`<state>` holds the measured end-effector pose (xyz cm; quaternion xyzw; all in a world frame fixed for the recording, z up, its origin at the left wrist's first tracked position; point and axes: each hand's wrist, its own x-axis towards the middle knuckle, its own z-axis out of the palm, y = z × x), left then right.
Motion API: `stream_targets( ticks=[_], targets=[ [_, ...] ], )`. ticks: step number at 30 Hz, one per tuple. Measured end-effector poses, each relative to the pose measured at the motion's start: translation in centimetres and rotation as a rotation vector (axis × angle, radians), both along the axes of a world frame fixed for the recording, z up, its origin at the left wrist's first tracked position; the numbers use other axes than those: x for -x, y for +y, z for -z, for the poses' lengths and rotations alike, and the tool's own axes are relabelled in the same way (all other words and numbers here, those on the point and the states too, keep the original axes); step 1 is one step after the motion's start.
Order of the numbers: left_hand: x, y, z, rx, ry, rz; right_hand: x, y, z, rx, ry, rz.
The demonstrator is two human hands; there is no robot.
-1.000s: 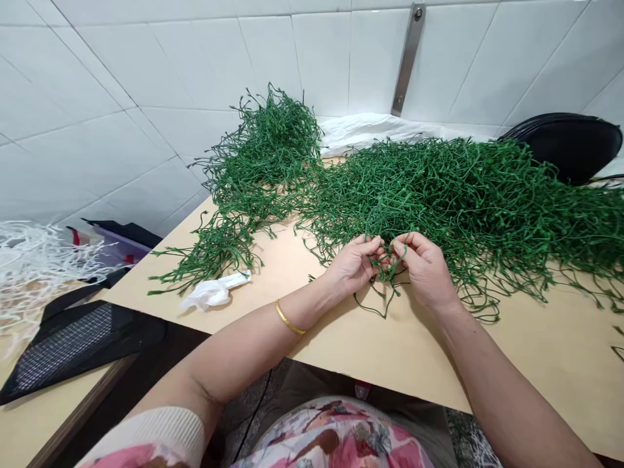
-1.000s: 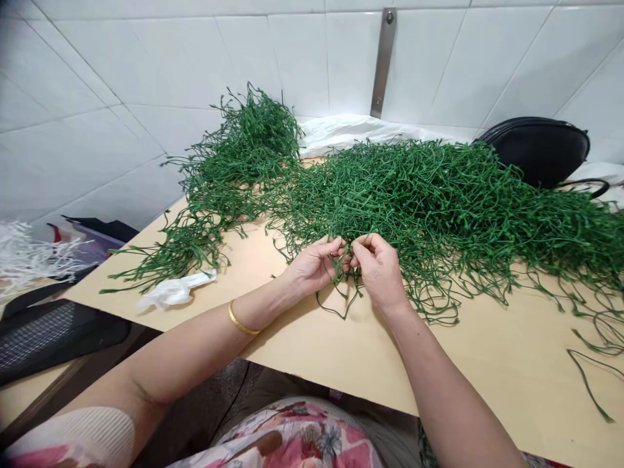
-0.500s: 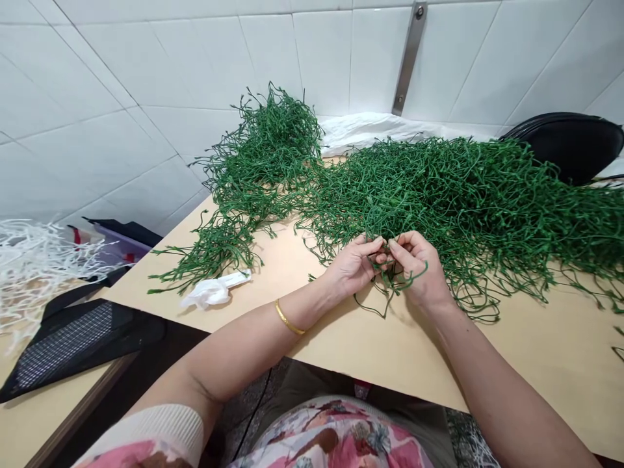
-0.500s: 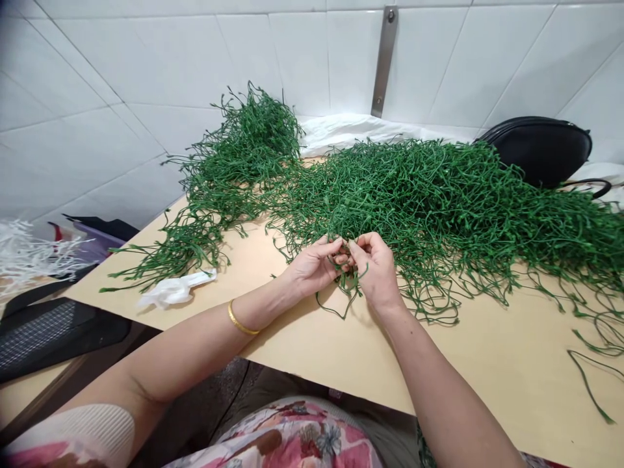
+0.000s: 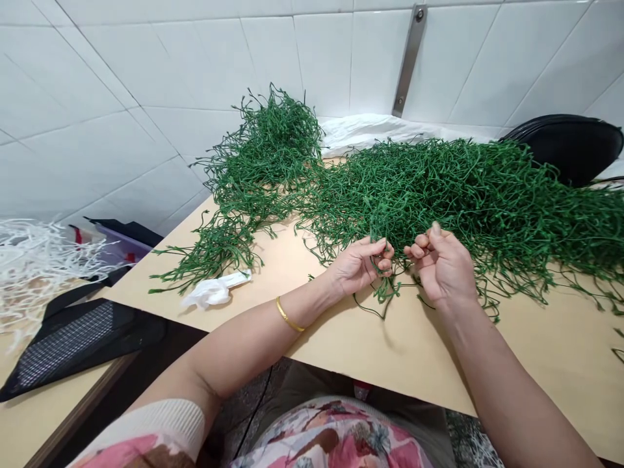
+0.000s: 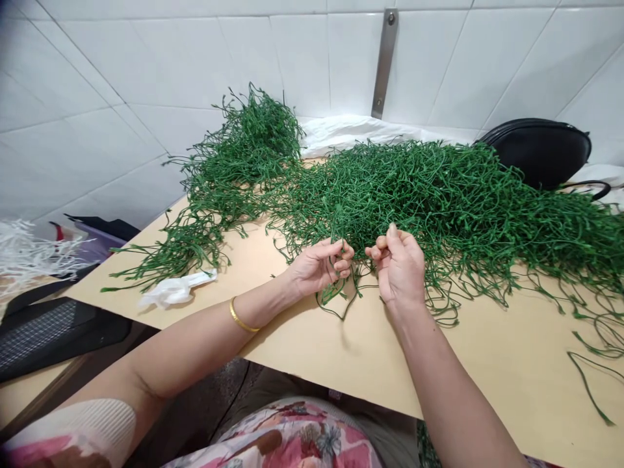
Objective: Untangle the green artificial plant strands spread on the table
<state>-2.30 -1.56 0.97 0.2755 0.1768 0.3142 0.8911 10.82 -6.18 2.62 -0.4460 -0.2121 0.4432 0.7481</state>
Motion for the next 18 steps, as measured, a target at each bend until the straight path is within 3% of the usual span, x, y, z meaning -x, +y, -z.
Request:
stream_targets(
  ticks=[3, 12, 18],
  targets=[
    [-0.1, 0.4, 0.4, -0.006, 0.049, -0.027, 0.0, 0.0, 0.0, 0.002, -0.091, 0.024],
    [-0.1, 0.2, 0.5, -0.103, 0.166, -0.137, 0.9, -0.9, 0.2, 0.071, -0.631, -0.189],
    [-0.1, 0.0, 0.5, -0.135, 0.189, -0.088, 0.6, -0.8, 0.6, 0.126, -0.549, -0.221]
  ],
)
